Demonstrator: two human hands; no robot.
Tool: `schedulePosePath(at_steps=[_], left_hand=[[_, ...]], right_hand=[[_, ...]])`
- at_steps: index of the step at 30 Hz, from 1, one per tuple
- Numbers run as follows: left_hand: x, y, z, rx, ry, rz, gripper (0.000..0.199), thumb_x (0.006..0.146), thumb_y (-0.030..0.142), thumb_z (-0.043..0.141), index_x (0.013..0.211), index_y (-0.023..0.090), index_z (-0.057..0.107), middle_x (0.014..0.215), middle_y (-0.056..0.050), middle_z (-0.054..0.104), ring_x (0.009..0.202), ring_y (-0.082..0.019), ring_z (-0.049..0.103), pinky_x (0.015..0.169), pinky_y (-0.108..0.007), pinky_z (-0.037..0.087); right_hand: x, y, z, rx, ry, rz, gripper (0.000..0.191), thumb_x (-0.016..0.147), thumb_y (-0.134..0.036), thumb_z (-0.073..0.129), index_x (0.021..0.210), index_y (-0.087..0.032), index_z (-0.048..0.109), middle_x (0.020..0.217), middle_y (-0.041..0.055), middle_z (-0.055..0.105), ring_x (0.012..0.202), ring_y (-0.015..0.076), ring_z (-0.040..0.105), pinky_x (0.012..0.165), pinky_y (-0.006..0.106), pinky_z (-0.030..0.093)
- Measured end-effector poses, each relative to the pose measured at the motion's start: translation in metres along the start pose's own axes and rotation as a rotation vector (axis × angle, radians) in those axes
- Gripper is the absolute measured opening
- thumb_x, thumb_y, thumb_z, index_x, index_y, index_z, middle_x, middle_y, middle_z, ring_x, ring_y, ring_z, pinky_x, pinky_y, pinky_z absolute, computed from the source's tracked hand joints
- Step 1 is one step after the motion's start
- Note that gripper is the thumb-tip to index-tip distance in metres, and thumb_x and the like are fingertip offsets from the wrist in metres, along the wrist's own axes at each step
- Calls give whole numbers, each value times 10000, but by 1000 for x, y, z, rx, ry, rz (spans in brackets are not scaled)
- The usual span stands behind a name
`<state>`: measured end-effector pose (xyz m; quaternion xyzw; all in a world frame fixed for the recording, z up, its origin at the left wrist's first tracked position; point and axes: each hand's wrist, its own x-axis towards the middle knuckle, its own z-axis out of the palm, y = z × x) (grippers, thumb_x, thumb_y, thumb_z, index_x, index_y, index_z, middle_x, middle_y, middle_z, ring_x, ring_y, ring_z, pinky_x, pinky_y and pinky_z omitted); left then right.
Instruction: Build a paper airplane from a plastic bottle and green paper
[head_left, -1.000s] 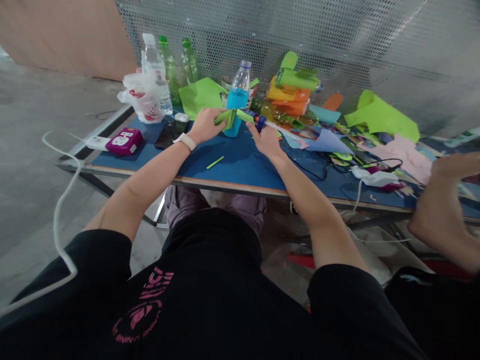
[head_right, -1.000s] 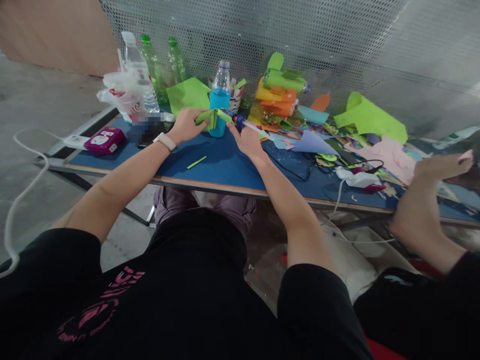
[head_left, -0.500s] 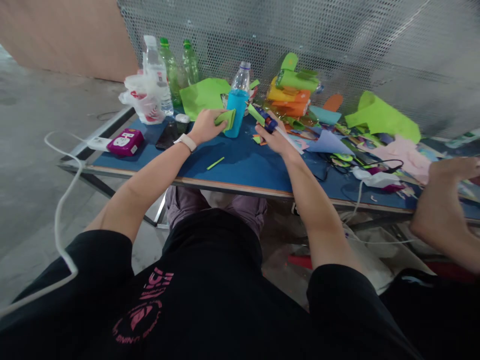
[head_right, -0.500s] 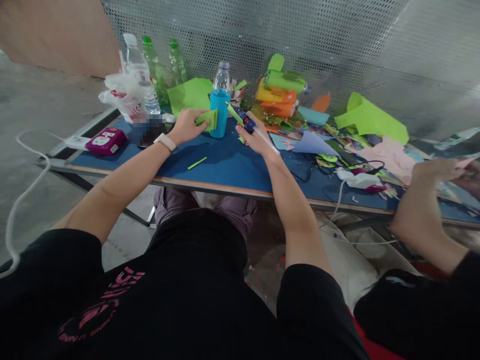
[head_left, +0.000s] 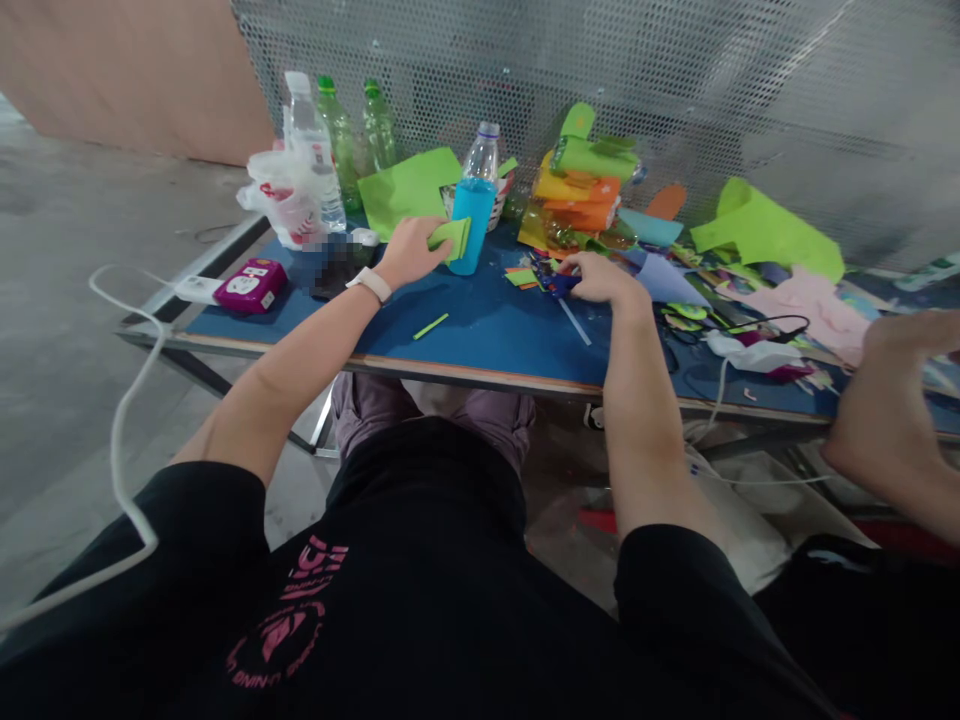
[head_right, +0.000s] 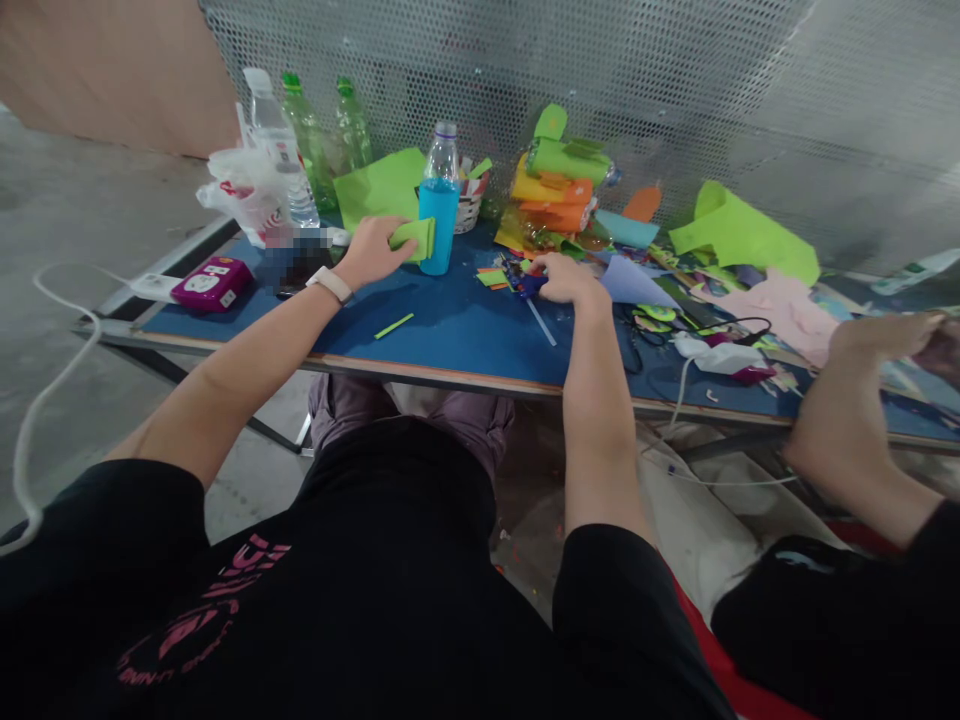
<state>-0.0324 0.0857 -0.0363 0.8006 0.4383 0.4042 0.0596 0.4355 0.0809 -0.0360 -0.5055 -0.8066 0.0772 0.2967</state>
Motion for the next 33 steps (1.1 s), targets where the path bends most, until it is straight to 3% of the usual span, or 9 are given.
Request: schedulePosePath(at_steps=[3,6,9,11,14,19,22,26,33], left_hand=[[-1,4,-2,-23,6,9,543,1061,497,809,1493,188,928,1090,-189,931,1373,-463,864,1379,-620,627],[-1,6,-3,-51,7,21,542,1077,523,807,1491,195,929,1065,-181,926,1352,-453,871,1364,-609,640],[-1,3,-1,-39,4,12,537,1064,479,821,1503,189,926,1189,-200,949,1383,-454,865,1372,-616,637],[0,0,1,-30,-4,-1,530,1054,435,834,1510,182,924,1293,-215,951,1437,-462,853,1404,-628,614],[0,-3,2,-37,-12,-6,524,1050,406,848,1526,197,919,1382,-216,940,1500,-472,828,1448,-661,573],[-2,5,-2,-22,-29,-4,489,1084,455,862,1492,190,915,1469,-229,917,1553,-459,807,1449,-609,574],[-4,14,-7,-4,-30,1,480,1126,527,844,1451,180,910,1469,-240,910,1531,-461,818,1394,-579,616],[-6,19,-12,-1,-12,6,407,1182,565,771,1368,234,916,1344,-203,930,1391,-434,859,1297,-572,679],[-4,17,-12,25,-13,-24,307,1162,470,790,1322,236,908,1289,-204,927,1369,-421,867,1309,-595,672]], right_hand=[[2,0,2,-74,-77,162,380,874,-422,1071,904,-248,734,863,61,664,801,217,555,928,513,630],[1,-12,-2,-40,-65,186,392,781,-373,1107,872,-285,736,907,80,686,853,280,635,951,576,668],[-2,-43,-6,-19,14,126,353,755,-349,1091,958,-296,807,1134,130,749,999,351,733,1063,656,686],[-1,-75,1,69,2,-6,321,891,-404,1013,1128,-250,860,1300,180,793,1092,339,760,1141,625,672],[1,-129,31,212,-155,-153,354,1012,-564,956,1178,-256,904,1294,162,842,1126,328,773,1110,570,690],[0,-184,95,244,-368,-409,361,1098,-608,869,1284,-312,960,1473,169,784,1345,418,775,1238,668,642],[-1,-193,112,220,-363,-482,289,1145,-551,809,1194,-290,923,1416,178,788,1373,436,752,1310,699,580],[-2,-195,108,158,-383,-502,259,1174,-500,721,1073,-282,815,1247,173,820,1283,423,720,1236,665,590],[-5,-192,87,177,-317,-311,120,1038,-400,779,991,-290,767,1102,108,886,1017,337,780,1037,548,640]])
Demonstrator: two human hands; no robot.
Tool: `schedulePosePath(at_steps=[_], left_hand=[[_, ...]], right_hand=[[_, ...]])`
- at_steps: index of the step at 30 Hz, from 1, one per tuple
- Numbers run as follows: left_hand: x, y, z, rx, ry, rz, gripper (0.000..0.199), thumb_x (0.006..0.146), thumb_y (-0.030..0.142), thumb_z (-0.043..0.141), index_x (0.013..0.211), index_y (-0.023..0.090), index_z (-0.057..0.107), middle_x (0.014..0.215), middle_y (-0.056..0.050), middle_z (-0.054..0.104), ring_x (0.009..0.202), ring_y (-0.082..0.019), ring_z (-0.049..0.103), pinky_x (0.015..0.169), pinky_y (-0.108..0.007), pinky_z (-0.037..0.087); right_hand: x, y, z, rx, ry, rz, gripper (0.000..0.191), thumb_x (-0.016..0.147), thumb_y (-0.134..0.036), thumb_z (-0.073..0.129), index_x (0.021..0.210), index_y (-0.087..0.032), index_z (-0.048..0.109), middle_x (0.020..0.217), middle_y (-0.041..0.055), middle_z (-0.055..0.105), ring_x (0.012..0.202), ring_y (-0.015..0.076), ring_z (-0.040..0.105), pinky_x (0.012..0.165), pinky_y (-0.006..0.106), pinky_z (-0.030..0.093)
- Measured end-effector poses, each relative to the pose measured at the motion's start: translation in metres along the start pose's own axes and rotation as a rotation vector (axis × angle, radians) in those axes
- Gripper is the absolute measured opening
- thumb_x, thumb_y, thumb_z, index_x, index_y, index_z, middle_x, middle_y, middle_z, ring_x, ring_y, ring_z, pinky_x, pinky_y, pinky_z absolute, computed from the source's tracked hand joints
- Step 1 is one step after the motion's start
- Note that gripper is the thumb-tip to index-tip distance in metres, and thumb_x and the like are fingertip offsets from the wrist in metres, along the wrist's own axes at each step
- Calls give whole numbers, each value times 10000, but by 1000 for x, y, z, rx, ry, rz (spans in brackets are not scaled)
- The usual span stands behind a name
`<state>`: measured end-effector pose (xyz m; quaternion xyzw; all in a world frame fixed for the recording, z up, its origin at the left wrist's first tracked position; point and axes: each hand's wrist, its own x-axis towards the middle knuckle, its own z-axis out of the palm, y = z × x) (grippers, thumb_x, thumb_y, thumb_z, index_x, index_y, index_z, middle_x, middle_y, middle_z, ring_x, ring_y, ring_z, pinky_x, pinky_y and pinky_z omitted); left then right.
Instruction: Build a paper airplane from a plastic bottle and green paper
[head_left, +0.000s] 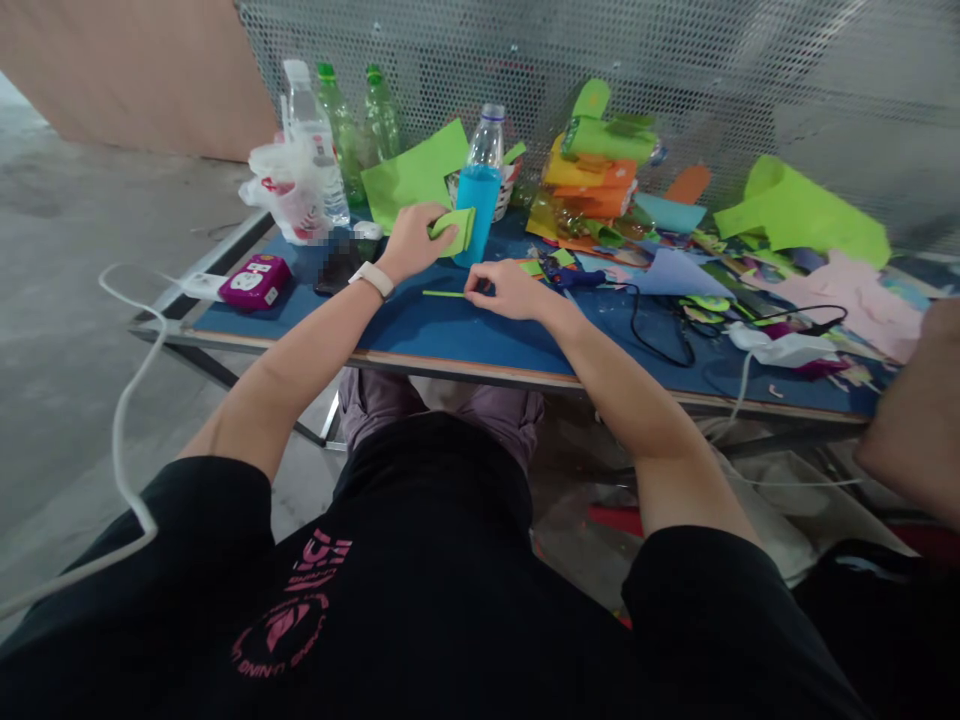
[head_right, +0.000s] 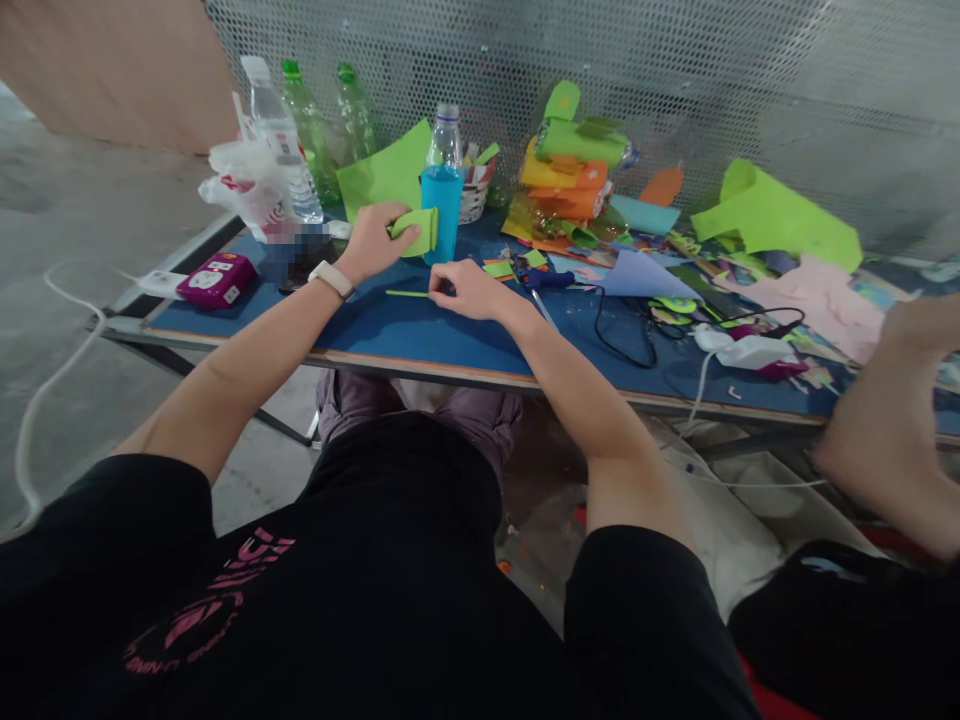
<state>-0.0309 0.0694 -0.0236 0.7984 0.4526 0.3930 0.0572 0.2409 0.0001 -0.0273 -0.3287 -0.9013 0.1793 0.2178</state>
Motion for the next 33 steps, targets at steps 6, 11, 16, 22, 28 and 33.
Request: schedulePosePath(at_steps=[6,11,16,22,28,33], left_hand=[[0,2,1,-24,-20,-22,370,1157,499,813,1374,206,876,1387,-253,899,1472,-487,834,1375,-690,629],[-2,3,3,-10,-15,-40,150,1115,356,855,1174,220,831,1290,-231,879,1381,-479,860,1340,-682,633],[-2,-1,9,-138,46,-3,192,1030,263,918,1160,249,778,1275,-186,887,1315,-436,850,1299,-627,652],[-3,-5,13,-217,80,35,291,989,202,934,1157,269,705,1167,-110,834,1203,-358,831,1218,-540,657],[-3,6,16,-207,85,15,370,910,103,918,1026,285,618,1055,-63,791,1070,-313,792,1067,-489,647],[-1,12,18,-201,105,-35,451,919,75,875,871,294,484,862,-10,655,883,-265,683,932,-468,594]], right_hand=[[-2,9,-6,16,116,122,181,799,-188,811,809,-287,660,843,35,784,810,266,716,886,471,607],[1,16,-5,28,211,135,147,888,-178,779,909,-275,671,845,21,714,780,233,650,862,447,587],[8,22,-4,-32,341,72,116,1032,-298,793,943,-256,731,996,82,726,818,237,624,895,484,619],[16,23,-6,-55,374,34,148,1109,-325,781,982,-263,738,1088,102,713,841,254,636,951,546,659],[28,14,7,36,372,3,40,1068,-222,761,1038,-244,774,1097,75,739,852,219,689,908,467,663],[35,20,10,94,384,19,111,1118,-328,862,1123,-268,769,1035,60,760,843,238,707,914,510,713]])
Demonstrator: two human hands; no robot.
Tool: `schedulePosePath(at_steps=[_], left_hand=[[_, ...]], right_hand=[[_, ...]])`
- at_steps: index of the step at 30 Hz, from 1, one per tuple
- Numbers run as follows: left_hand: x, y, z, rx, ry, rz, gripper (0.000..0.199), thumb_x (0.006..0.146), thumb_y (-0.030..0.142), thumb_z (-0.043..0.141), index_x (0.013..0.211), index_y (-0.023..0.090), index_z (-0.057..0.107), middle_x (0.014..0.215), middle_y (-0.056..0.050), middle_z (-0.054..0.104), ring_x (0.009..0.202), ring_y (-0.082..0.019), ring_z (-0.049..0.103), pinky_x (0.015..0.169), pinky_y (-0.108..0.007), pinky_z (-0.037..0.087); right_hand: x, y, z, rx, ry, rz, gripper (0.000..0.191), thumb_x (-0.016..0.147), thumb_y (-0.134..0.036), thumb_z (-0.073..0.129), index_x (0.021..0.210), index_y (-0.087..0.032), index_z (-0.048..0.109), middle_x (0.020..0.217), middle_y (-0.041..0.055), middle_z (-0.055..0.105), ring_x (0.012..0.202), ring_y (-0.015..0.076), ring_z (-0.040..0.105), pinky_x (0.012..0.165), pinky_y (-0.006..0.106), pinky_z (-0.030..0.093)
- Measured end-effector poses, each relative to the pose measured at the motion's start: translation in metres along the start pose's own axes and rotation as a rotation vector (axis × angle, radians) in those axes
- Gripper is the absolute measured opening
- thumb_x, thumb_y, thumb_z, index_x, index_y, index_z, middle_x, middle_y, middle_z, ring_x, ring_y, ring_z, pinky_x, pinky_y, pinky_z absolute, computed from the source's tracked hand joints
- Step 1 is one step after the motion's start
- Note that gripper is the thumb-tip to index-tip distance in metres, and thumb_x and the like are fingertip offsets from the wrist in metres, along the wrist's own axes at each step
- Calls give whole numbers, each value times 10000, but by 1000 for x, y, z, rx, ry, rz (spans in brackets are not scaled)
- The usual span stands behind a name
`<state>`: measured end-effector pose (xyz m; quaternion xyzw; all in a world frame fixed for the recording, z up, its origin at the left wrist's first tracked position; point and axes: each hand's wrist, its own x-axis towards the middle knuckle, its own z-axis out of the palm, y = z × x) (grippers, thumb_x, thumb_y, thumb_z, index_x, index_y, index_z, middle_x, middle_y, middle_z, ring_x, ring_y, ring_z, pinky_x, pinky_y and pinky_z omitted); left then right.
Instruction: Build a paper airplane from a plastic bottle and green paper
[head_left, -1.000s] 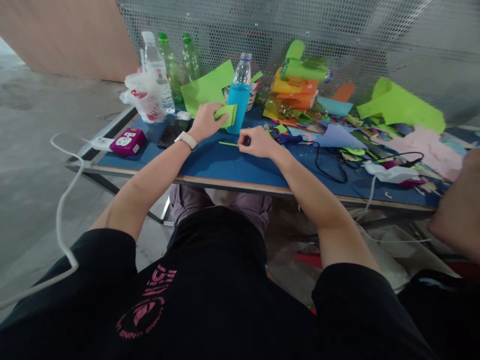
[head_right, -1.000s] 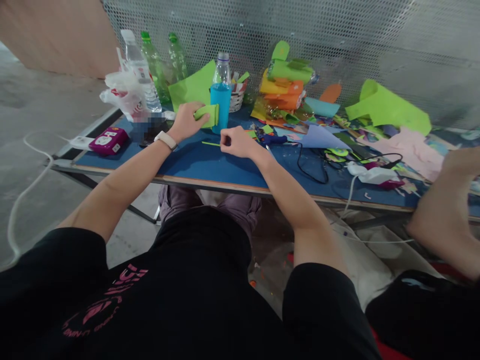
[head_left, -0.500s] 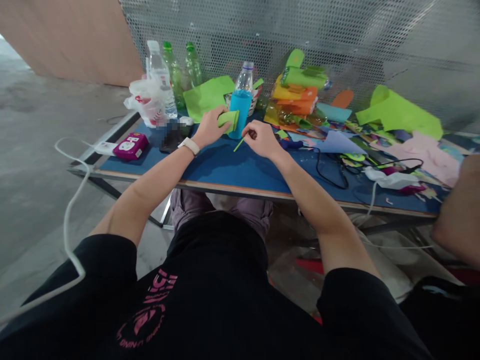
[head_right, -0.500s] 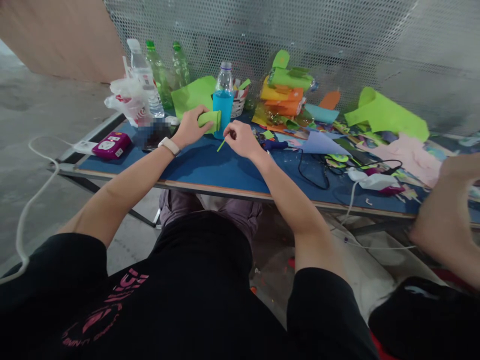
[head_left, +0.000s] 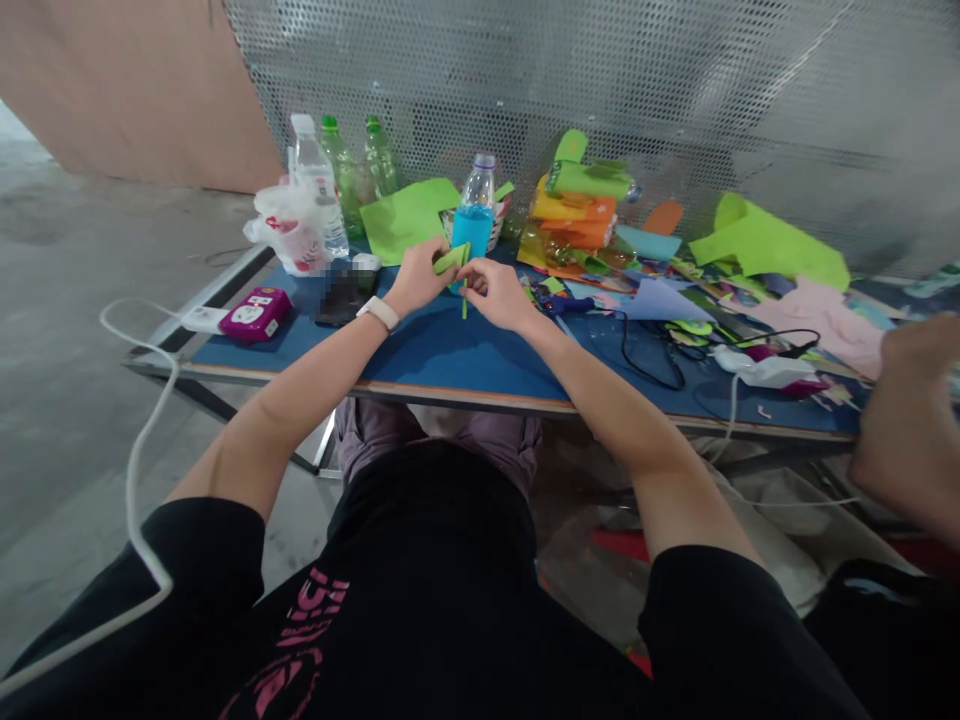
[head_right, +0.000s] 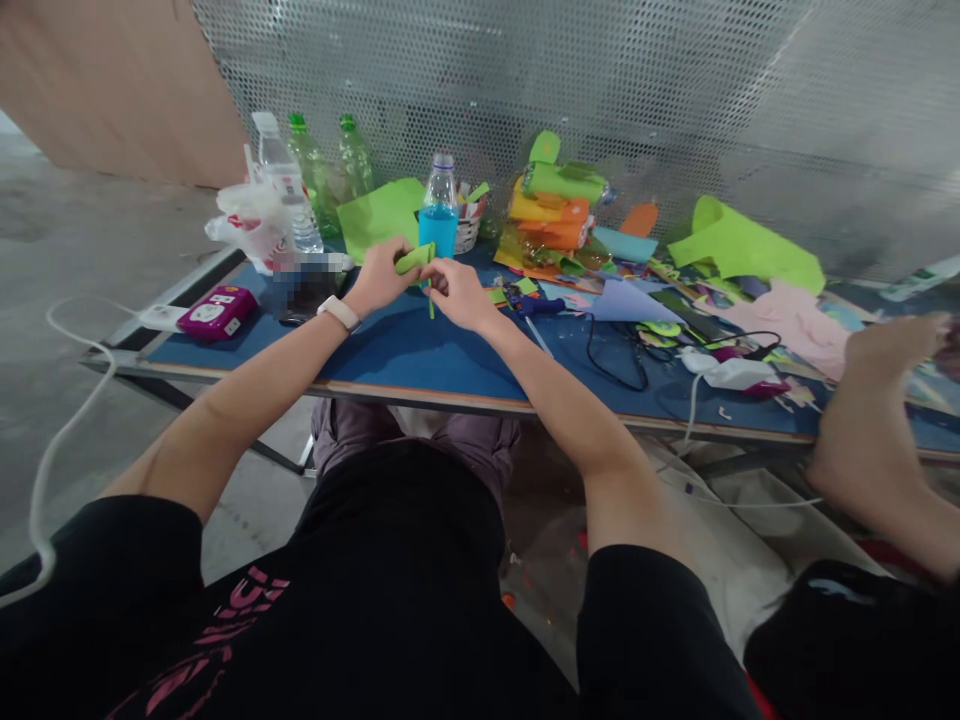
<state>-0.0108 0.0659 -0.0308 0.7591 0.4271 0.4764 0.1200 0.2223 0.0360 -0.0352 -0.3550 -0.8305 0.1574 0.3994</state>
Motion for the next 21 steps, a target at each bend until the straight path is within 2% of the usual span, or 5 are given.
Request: schedulePosePath(at_steps=[5,8,10,13,21], left_hand=[[1,-9,4,-6,35,6,385,930,108,903,914,283,560,858,-10,666,890,-263,703,972,-468,633],[0,-14,5,-16,36,16,260,974,171,903,1046,271,674,957,-58,764,1048,-323,808,1090,-509,674],[-1,-15,4,0,39,8,230,1005,198,878,1176,254,735,1117,-112,844,1214,-374,845,1206,-551,663],[-1,-17,4,16,10,7,224,1057,230,818,1277,234,775,1325,-178,891,1382,-417,842,1313,-580,633],[-1,-11,4,73,-72,4,35,1116,242,731,1146,254,746,1265,-201,893,1424,-461,862,1362,-635,612]], right_hand=[[25,22,-8,112,97,42,457,1038,-583,1069,1133,-287,733,956,44,743,916,303,816,979,636,806],[39,33,-6,164,158,45,581,974,-717,1102,1172,-292,758,964,55,753,1025,351,860,1013,690,821],[42,37,-1,166,203,52,640,947,-802,1088,1170,-298,764,993,70,788,1069,365,869,1024,691,826],[40,37,6,149,257,72,677,947,-868,1051,1185,-302,766,1079,99,830,1139,378,873,1034,675,824],[37,24,10,115,279,68,587,1013,-824,1019,1166,-294,820,1064,81,844,1181,361,882,1173,671,802]])
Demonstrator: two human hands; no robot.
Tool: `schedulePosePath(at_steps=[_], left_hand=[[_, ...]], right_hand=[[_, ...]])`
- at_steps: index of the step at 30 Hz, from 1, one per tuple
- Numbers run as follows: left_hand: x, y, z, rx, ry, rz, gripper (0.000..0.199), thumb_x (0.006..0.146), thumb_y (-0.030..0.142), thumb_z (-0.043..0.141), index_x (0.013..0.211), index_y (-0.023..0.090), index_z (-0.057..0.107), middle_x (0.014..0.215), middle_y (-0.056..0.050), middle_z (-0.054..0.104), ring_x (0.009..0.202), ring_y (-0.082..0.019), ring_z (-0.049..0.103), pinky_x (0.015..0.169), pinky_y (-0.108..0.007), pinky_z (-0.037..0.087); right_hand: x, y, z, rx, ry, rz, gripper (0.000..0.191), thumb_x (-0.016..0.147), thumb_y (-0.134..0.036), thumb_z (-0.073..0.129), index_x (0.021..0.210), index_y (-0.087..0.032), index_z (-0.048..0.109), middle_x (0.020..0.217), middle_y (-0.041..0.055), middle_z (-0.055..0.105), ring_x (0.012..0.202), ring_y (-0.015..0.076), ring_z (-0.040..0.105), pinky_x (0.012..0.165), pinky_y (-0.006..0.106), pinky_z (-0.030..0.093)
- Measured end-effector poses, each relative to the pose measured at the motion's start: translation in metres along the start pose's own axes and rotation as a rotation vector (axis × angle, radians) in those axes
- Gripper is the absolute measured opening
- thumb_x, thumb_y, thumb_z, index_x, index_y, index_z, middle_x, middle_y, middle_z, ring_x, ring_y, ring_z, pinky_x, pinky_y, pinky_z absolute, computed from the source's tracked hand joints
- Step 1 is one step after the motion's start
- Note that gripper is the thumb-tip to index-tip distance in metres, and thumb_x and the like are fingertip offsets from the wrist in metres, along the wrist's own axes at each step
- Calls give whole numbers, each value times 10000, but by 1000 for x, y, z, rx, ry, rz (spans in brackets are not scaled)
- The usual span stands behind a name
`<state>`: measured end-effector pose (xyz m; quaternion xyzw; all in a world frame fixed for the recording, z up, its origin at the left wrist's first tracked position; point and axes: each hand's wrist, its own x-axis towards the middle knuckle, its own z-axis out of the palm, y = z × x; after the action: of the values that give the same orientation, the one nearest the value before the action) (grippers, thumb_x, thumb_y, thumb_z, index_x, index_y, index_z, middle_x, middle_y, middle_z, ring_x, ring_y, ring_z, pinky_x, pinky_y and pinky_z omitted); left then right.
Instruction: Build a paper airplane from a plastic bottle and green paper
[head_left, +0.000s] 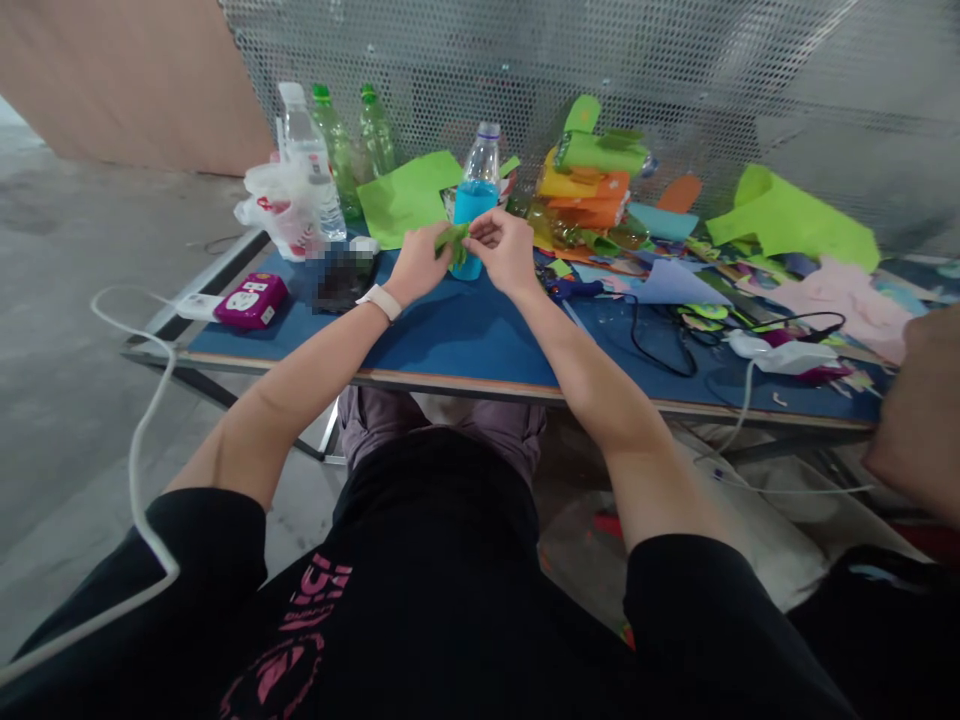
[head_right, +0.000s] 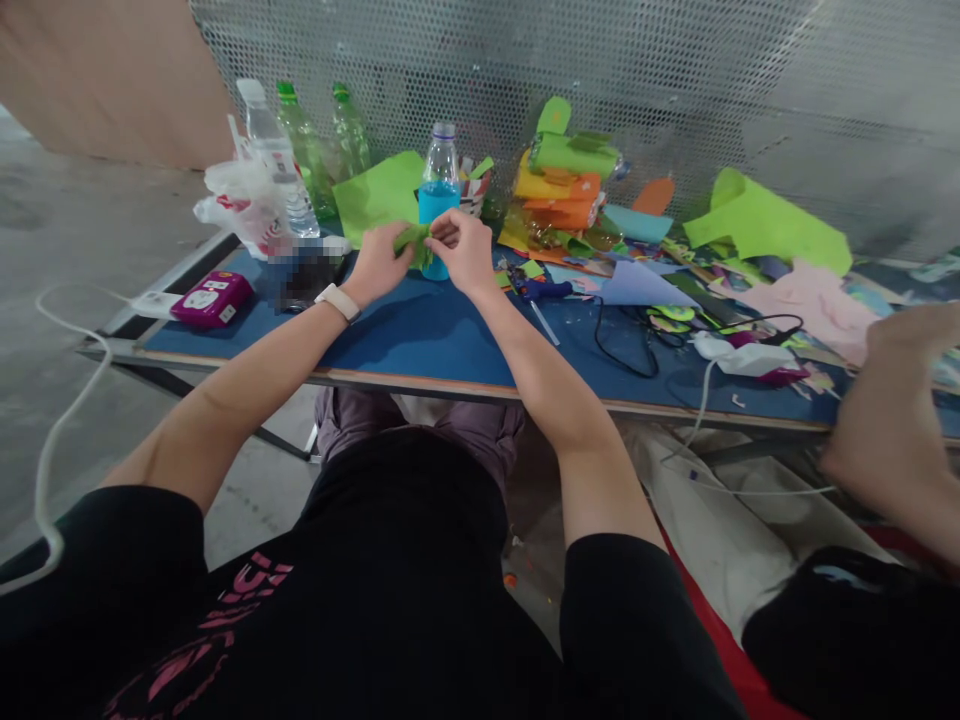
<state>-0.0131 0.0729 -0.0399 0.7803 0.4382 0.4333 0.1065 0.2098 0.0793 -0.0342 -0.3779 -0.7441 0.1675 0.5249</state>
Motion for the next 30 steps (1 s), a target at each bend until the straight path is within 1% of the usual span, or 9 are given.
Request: schedulePosePath(at_steps=[2,5,8,12,18,22,26,28,30], left_hand=[[-1,4,3,10,-4,-20,54,1128,221,705,1142,259,740,1261,-197,887,1409,-454,867,1364,-630,601],[-2,9,10,-30,23,-26,84,1125,197,726,1094,275,726,1176,-172,878,1360,-429,861,1323,-594,616],[-3,12,13,-78,56,-15,155,1076,164,796,1026,278,704,1086,-152,854,1327,-431,850,1280,-587,630],[-2,13,14,-89,57,-23,213,1028,130,839,996,274,686,1080,-152,851,1270,-434,855,1254,-594,638],[4,14,23,-70,111,-48,270,1053,207,907,962,275,662,1099,-169,862,1339,-476,848,1263,-617,620],[7,13,26,-61,107,-57,276,1085,239,897,948,277,660,1101,-168,870,1314,-486,861,1222,-621,619],[4,14,22,-68,114,-45,258,1083,256,919,978,282,685,1117,-145,887,1317,-469,866,1186,-597,626],[2,19,18,-51,94,-58,253,1108,260,907,983,276,689,1131,-139,891,1335,-436,863,1187,-572,619],[0,24,16,-25,70,-77,261,1135,234,883,972,265,682,1139,-136,890,1342,-389,856,1202,-545,604]], right_hand=[[1,0,1,-13,37,-13,596,1033,-851,983,1145,-287,824,1082,85,854,1174,356,884,1190,667,794],[3,2,3,-17,87,-24,572,1064,-833,958,1182,-287,836,1108,91,842,1221,367,878,1184,664,788],[2,0,3,-17,91,-10,536,1083,-796,955,1235,-293,848,1131,110,838,1269,389,873,1173,660,790],[-1,-5,5,-6,83,18,533,1121,-809,899,1240,-291,854,1164,126,855,1256,393,889,1169,662,800],[-3,3,6,-2,91,2,522,1149,-794,859,1264,-285,848,1245,141,856,1276,382,885,1220,652,781],[-6,6,5,-4,84,-10,508,1130,-774,882,1301,-298,833,1272,151,838,1280,393,865,1212,670,769],[-13,-1,7,-11,72,11,568,1104,-795,899,1399,-321,796,1236,131,829,1264,396,860,1165,686,782],[-18,-5,9,4,106,52,573,1092,-812,905,1365,-322,790,1184,117,834,1233,389,867,1159,687,785],[-22,-4,12,29,151,106,570,1072,-832,917,1270,-311,793,1134,117,840,1210,387,875,1174,687,782]])
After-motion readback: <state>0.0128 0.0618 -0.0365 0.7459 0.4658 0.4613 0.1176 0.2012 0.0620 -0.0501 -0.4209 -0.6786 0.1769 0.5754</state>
